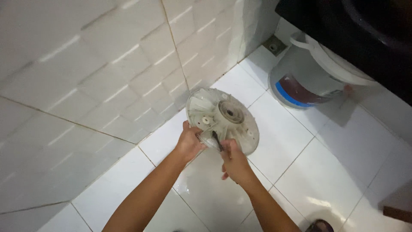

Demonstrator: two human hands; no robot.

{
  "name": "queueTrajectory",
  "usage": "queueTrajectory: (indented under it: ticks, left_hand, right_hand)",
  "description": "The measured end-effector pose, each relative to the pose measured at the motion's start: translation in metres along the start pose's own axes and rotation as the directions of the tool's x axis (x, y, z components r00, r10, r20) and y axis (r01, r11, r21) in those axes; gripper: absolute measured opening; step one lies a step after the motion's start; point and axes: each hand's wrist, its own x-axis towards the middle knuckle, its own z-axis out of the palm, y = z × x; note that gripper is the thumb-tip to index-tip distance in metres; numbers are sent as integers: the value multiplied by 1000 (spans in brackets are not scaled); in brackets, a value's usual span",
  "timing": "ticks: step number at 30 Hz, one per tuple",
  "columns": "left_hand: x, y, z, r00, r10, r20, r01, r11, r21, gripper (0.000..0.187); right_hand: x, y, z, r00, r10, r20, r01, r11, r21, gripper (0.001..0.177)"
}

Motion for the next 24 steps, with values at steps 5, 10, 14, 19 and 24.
queueTrajectory:
  ticks: [5, 10, 14, 19, 24]
  left_hand:
    - [-34, -11, 67, 987, 20, -158, 1, 991, 132, 47]
    - [-39, -28, 67, 908, -140, -395, 239, 947, 213, 53]
    - [-35, -43, 45, 926, -157, -343, 273, 907, 322, 72]
    - [-36, -59, 35, 955, -174, -240, 255, 894, 369, 55]
    - [-22, -73, 18, 964, -105, -243, 174, 943, 285, 47]
  right_hand:
    - [6, 28, 19, 962, 258, 90, -272, 927, 256, 28]
    - [-2, 52, 34, 908, 340, 247, -414, 824, 388, 20]
    - [-1, 93, 36, 905, 378, 194, -425, 813, 399, 21]
    - [-3, 139, 54, 913, 405, 42, -387, 830, 402, 13]
    - [-8, 148, 58, 894, 446, 41, -432, 834, 344, 21]
